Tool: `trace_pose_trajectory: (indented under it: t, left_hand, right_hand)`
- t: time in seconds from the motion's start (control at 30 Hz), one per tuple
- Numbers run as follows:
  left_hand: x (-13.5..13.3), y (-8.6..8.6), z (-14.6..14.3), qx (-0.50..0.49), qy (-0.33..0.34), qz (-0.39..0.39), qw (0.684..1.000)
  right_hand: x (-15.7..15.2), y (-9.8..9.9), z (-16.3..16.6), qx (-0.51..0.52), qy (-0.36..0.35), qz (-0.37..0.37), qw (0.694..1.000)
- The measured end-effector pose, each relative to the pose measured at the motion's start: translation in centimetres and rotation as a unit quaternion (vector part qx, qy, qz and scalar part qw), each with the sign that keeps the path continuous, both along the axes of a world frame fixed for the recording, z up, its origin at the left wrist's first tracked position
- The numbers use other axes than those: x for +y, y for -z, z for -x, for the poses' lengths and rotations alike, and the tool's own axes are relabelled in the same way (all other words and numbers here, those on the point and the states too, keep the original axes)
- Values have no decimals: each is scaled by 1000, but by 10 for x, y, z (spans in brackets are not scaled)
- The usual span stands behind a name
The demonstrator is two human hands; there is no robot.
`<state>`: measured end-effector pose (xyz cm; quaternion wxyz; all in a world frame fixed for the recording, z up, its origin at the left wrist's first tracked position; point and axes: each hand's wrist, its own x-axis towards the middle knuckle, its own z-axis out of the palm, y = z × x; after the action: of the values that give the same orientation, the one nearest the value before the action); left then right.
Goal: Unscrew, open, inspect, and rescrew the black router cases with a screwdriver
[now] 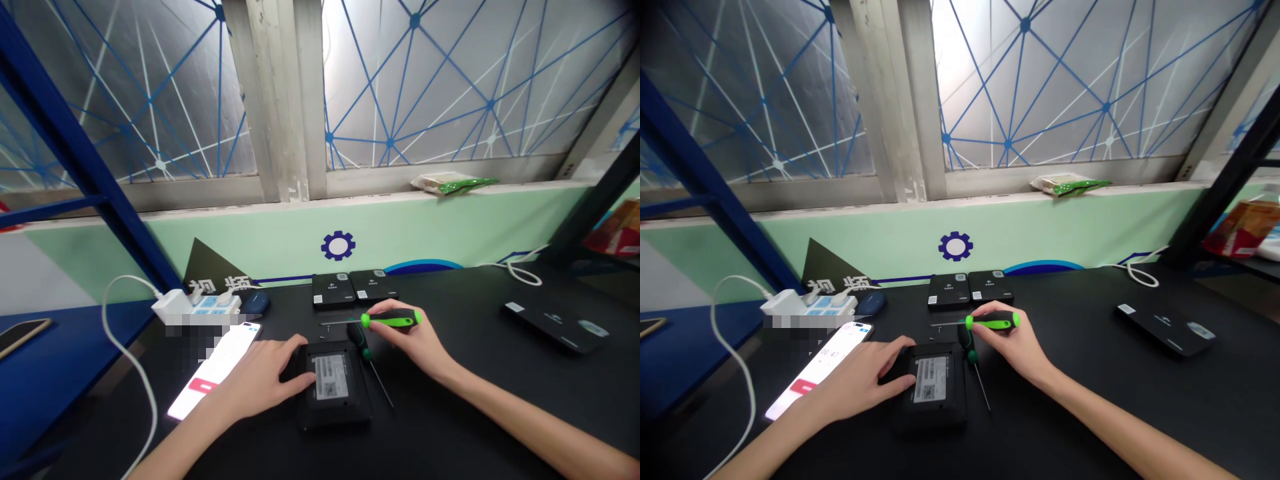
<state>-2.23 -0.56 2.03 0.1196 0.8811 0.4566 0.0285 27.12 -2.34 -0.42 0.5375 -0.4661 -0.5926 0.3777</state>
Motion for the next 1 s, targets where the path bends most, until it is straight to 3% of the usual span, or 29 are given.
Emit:
trace_pose_trajectory:
  t: [0.37, 1.0]
  left_hand:
    - [1, 0, -1, 1, 1, 0, 1000]
    - [2, -1, -2, -5, 4, 8, 1000]
  right_hand:
    - [2, 8, 1, 4, -50, 32, 998]
    - [2, 7, -6, -70, 39, -18, 997]
